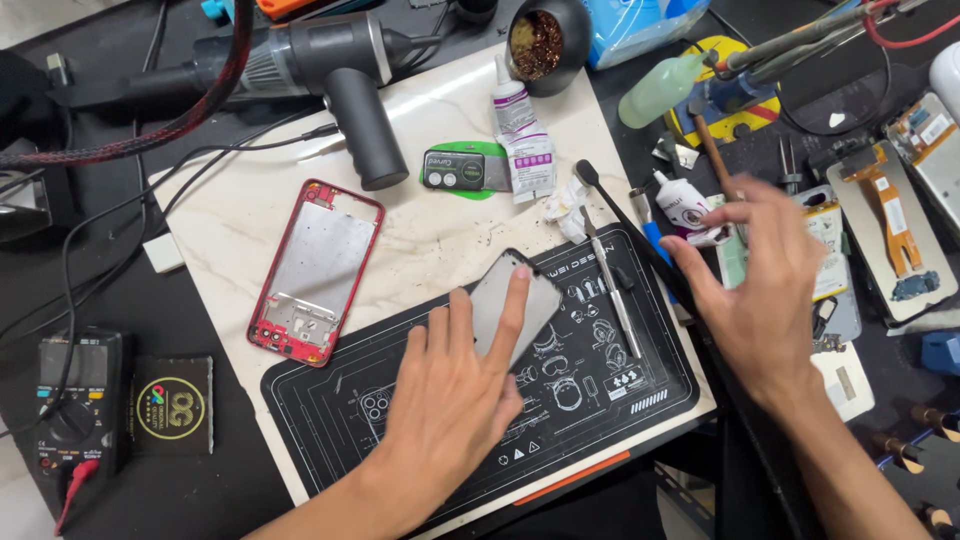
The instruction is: The person applies adhesive from a tube to the edges of a mobile phone screen assembly and then scrapes off excess material with a small tool.
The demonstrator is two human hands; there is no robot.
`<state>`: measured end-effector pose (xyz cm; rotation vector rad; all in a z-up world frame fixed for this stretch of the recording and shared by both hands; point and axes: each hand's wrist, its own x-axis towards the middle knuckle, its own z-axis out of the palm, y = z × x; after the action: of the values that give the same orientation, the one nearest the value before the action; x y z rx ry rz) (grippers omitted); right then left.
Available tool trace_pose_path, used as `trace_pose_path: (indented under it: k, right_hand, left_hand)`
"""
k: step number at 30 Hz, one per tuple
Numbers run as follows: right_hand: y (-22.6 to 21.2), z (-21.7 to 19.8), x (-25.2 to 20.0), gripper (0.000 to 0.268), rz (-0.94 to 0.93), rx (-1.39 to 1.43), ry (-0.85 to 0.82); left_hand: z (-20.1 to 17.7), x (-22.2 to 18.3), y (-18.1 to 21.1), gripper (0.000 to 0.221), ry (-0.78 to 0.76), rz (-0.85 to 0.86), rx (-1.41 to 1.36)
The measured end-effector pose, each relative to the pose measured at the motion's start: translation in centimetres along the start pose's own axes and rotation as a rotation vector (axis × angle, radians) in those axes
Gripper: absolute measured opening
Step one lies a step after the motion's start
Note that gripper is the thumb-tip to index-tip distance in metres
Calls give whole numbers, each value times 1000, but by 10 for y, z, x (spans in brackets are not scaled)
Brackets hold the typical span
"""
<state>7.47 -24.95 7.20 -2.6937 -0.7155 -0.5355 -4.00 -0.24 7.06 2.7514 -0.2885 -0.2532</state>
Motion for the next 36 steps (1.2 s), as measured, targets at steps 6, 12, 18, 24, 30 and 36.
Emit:
trace_pose_path:
  k: [6, 12, 18, 24, 30, 36]
  right_hand:
    - [-51, -10, -33, 34, 145, 151, -281]
    - [-56, 1, -55, 32, 257, 265, -308]
    - [-36, -17, -66, 36, 314, 319, -139]
    - [-27, -8, -61, 30, 67, 497, -44]
    - [-34, 20, -48, 25, 328, 593, -378]
    - [-43, 23, -44, 26, -102, 730, -291]
  left_hand:
    - [-12, -16, -19, 108, -47, 87, -58]
    - [-14, -24, -33, 102, 51, 149, -194]
    - [-18, -25, -40, 85, 51, 195, -179]
    - [-18, -21, -38, 68, 54, 218, -136]
    - [-18, -17, -29, 74, -7, 246, -15]
    - [-22, -16, -23, 83, -9, 277, 24]
